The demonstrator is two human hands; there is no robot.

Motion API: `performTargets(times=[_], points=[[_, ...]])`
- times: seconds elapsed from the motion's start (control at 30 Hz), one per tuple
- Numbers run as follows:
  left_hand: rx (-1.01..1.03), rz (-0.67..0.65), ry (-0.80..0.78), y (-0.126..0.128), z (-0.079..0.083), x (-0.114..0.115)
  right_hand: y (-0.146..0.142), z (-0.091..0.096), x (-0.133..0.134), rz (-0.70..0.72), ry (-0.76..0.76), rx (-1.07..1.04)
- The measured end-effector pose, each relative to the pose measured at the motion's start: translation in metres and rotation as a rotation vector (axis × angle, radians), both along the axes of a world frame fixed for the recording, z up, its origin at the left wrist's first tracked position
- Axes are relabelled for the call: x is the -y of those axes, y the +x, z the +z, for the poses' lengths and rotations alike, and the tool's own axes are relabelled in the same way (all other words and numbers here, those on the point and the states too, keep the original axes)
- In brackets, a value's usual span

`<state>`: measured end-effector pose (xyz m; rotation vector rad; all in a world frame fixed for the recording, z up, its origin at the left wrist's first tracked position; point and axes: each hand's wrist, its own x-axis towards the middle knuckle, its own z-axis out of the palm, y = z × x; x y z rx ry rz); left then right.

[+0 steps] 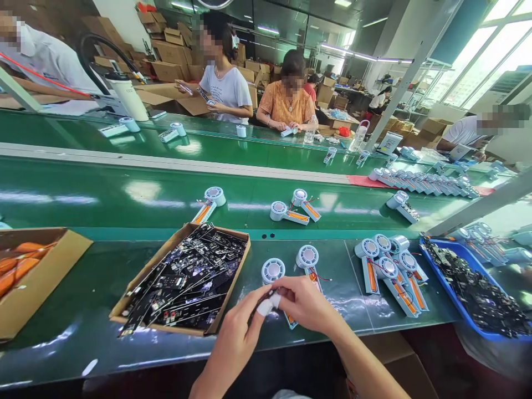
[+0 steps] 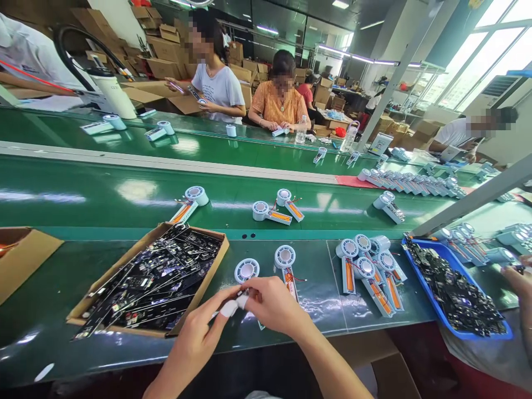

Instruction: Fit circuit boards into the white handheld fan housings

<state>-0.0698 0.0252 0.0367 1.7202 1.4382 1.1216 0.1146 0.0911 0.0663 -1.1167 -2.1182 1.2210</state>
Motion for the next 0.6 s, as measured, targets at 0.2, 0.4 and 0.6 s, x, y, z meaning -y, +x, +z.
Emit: performTargets(times=[0.2, 0.4, 0.6], points=[[0.289, 0.127, -0.297, 0.015, -0.018, 0.007, 0.007, -0.016, 0.006, -0.202, -0.413, -0.364], [0.46, -0.015, -0.463, 0.035, -0.027, -0.019, 0.007, -0.019, 0.014, -0.096, -0.536, -0.462], [0.648, -0.007, -0.531, 0.043, -0.023, -0.011, 0.019, -0.01, 0.031, 0.021, -0.229, -0.331]])
